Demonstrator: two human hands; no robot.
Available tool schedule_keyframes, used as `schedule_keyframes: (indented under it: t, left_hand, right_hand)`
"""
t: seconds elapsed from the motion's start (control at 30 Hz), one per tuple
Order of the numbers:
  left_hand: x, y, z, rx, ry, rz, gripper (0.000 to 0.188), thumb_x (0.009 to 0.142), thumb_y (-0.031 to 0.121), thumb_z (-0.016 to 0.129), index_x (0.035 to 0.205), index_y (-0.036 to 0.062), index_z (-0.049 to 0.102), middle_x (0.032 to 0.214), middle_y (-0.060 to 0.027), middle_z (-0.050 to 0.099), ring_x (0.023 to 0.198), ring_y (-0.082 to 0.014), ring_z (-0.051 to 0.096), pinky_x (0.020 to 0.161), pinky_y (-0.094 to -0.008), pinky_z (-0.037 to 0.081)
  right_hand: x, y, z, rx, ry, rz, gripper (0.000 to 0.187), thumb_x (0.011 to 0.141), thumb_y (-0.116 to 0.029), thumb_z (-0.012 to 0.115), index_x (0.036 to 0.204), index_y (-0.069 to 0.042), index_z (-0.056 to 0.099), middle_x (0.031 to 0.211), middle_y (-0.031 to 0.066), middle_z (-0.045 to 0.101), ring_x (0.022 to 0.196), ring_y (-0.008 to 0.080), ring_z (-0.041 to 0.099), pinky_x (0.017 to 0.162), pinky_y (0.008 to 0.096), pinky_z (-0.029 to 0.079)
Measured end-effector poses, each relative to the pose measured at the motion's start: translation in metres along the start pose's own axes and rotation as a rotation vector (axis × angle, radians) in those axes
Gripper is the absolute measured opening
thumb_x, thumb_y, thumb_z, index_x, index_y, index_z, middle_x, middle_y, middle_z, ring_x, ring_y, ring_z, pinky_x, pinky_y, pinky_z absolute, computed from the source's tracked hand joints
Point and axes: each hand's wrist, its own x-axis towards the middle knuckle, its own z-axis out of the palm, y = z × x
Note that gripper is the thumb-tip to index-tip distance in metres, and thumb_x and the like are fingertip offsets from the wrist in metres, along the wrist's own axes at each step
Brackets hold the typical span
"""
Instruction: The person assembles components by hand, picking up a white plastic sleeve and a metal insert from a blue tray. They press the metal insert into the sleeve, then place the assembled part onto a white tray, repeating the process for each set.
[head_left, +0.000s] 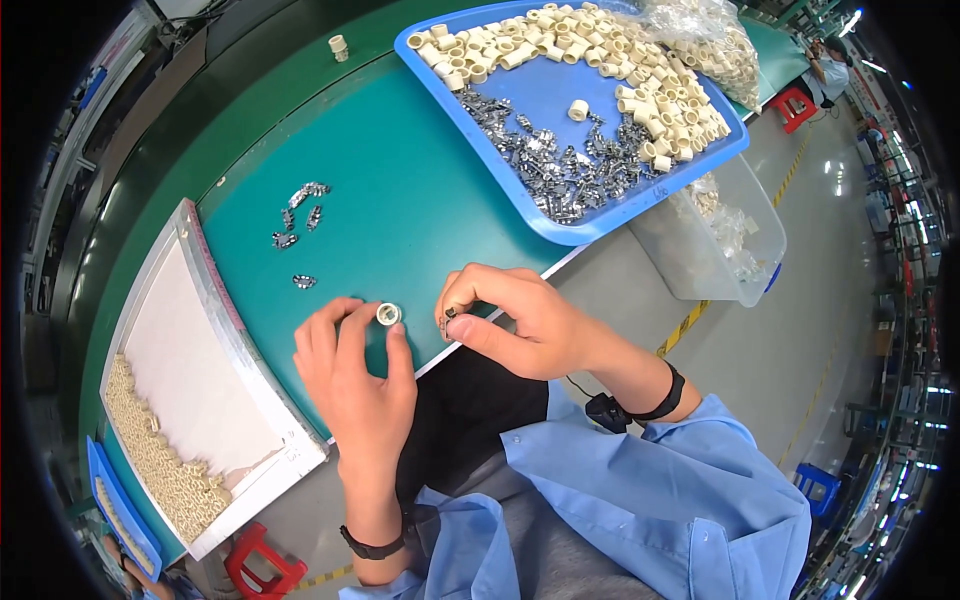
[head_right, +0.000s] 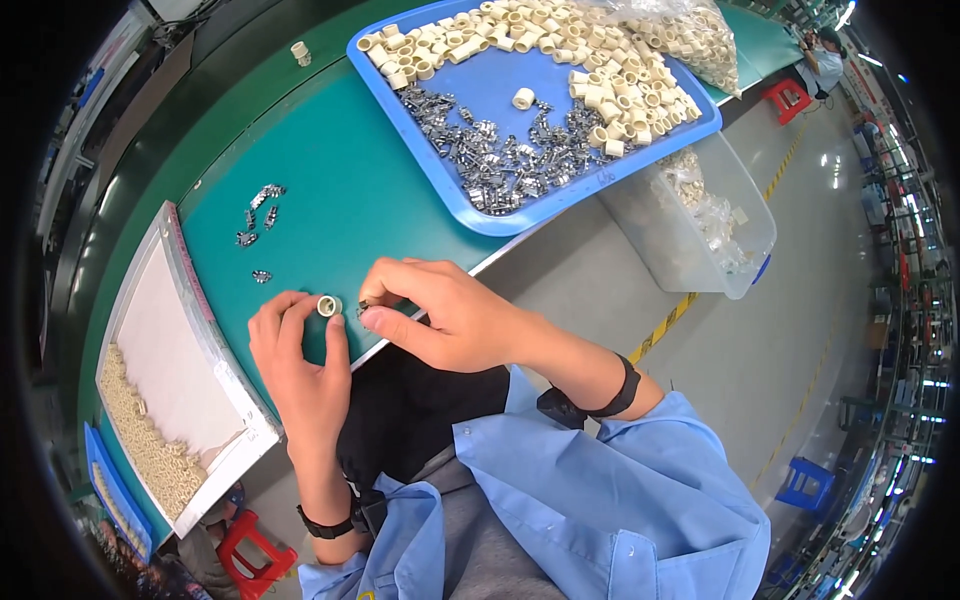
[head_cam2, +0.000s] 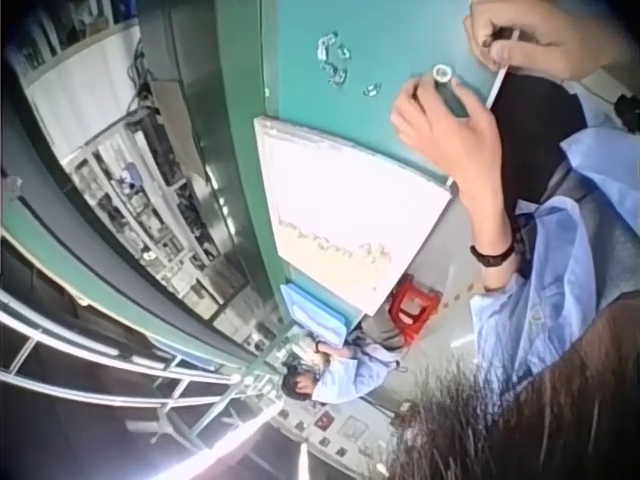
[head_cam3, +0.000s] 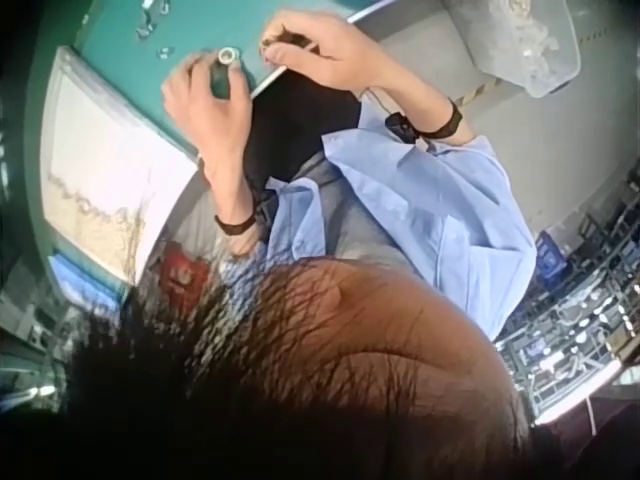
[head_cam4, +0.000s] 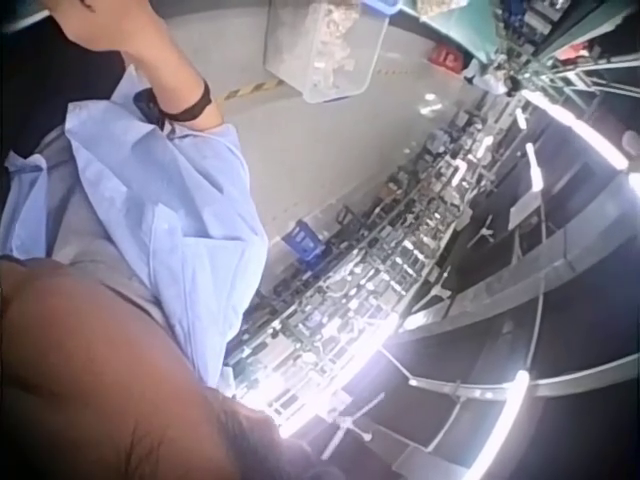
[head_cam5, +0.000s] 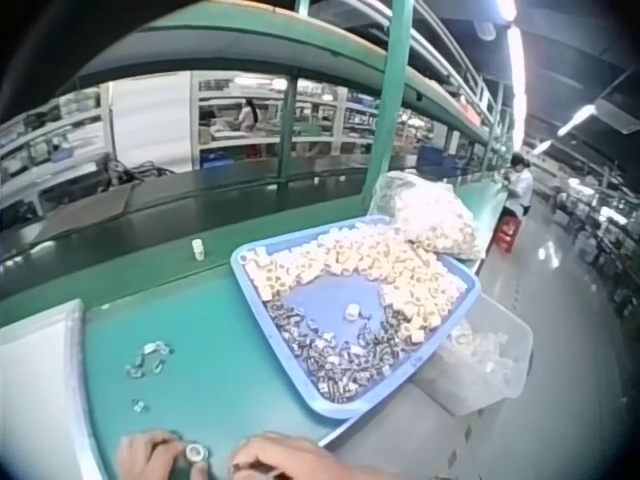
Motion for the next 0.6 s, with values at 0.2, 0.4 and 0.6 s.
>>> schedule_keyframes:
  t: [0.2,0.4,0.6]
  left_hand:
    - [-0.011,0.005,-0.019,-0.001,0.045,-0.062,0.027,0.082,0.0,0.071,0.109,-0.0006,0.068,0.115,-0.0151,0.064,0.108,-0.034,0.059,0.096,-0.0419,0.046]
    - [-0.048,-0.001,-0.105,-0.051,0.152,-0.047,0.027,0.083,-0.002,0.069,0.11,-0.0035,0.067,0.107,-0.0162,0.067,0.102,-0.0323,0.064,0.094,-0.0398,0.048]
    - [-0.078,-0.114,-0.217,0.517,0.189,-0.32,0.014,0.092,0.003,0.065,0.106,0.0001,0.066,0.105,-0.0138,0.068,0.101,-0.0311,0.064,0.091,-0.0377,0.048]
  right_hand:
    - [0.006,0.002,0.01,0.022,0.017,0.031,0.01,0.101,-0.007,0.056,0.096,0.0,0.052,0.091,0.0123,0.066,0.078,0.0185,0.059,0.072,0.0328,0.049]
    - [0.017,-0.01,0.02,-0.044,-0.064,-0.027,0.01,0.092,-0.001,0.065,0.093,0.0,0.055,0.086,0.0132,0.067,0.074,0.0204,0.061,0.073,0.0343,0.049]
    - [0.03,-0.001,0.016,-0.2,0.001,-0.147,0.012,0.085,0.009,0.069,0.093,0.002,0.065,0.089,0.0145,0.069,0.083,0.0229,0.069,0.077,0.0332,0.053]
